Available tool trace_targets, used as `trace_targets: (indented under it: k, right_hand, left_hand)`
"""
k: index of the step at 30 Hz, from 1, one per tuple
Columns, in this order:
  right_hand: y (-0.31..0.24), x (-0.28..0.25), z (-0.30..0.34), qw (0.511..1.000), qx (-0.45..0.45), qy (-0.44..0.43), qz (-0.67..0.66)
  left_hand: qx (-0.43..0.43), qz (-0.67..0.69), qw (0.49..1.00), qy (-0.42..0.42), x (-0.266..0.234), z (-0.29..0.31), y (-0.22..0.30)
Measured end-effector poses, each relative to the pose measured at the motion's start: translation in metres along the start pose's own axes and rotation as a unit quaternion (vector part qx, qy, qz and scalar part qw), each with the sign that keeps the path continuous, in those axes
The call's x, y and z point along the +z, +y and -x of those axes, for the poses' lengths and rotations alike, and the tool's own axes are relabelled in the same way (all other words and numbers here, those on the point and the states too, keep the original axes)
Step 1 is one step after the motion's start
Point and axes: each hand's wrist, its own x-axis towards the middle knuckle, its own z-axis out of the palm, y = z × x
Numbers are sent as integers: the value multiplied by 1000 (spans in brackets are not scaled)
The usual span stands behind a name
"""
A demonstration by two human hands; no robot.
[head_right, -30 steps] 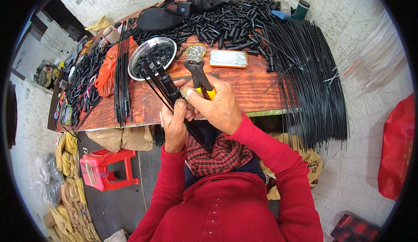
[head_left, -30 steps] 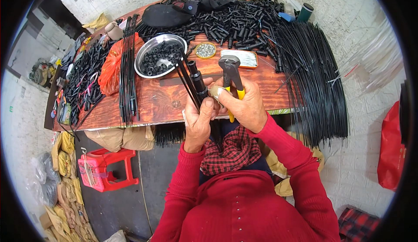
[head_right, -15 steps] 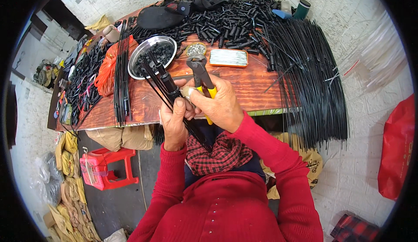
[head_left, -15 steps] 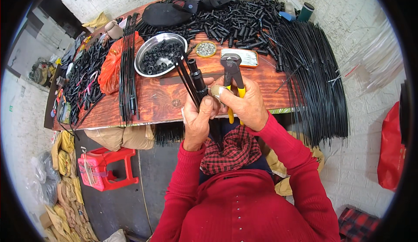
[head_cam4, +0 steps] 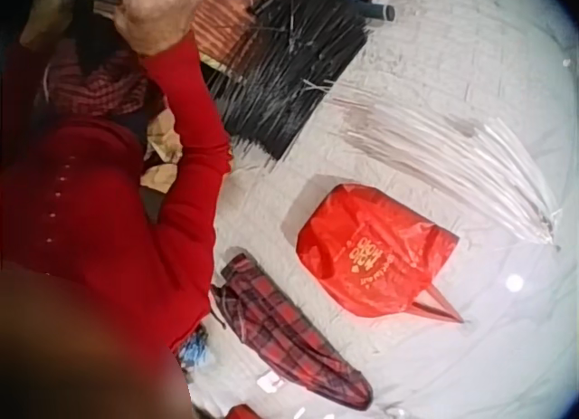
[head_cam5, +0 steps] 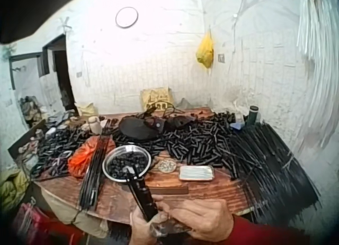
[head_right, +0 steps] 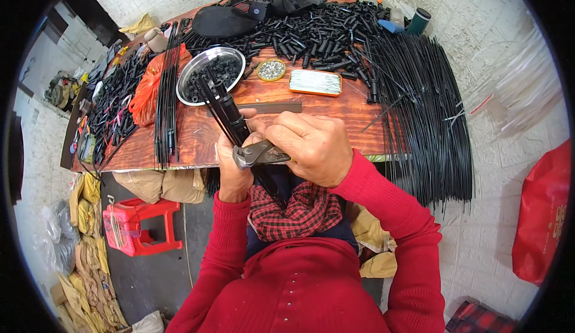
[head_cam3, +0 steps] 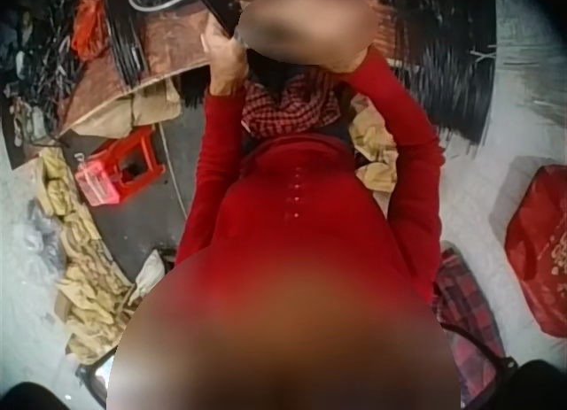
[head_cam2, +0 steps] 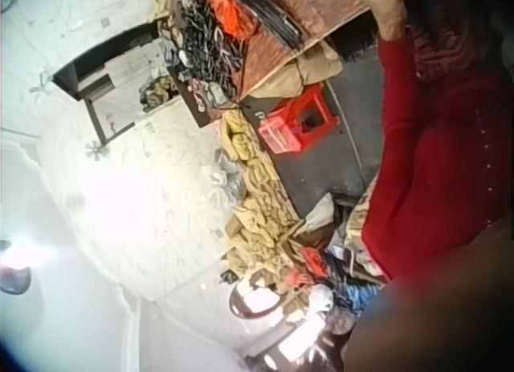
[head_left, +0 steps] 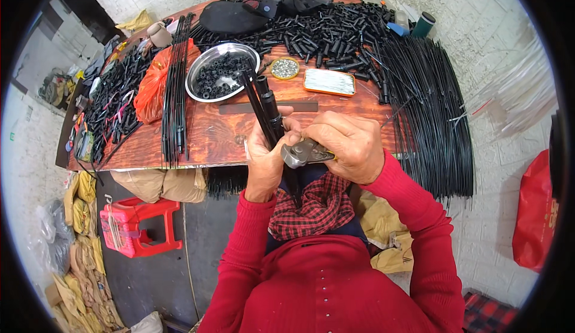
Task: The recorder is processing bundles of black cables by trimming them with pliers and attaching small components manually.
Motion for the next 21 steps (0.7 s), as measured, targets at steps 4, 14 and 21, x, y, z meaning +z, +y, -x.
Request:
trace_targets:
  k: [4, 14, 21]
  right_hand:
    - [0, 1, 4, 999, -3, -16, 40]
    - [1, -20, 0, 979, 114, -163, -50]
    - [14, -51, -26, 706, 390, -429, -408]
  left_hand:
    - [-15, 15, 1000, 0, 1, 1, 0]
    - [-1, -25, 999, -34, -2, 7, 5]
    - [-24, -10, 996, -81, -2, 8, 13]
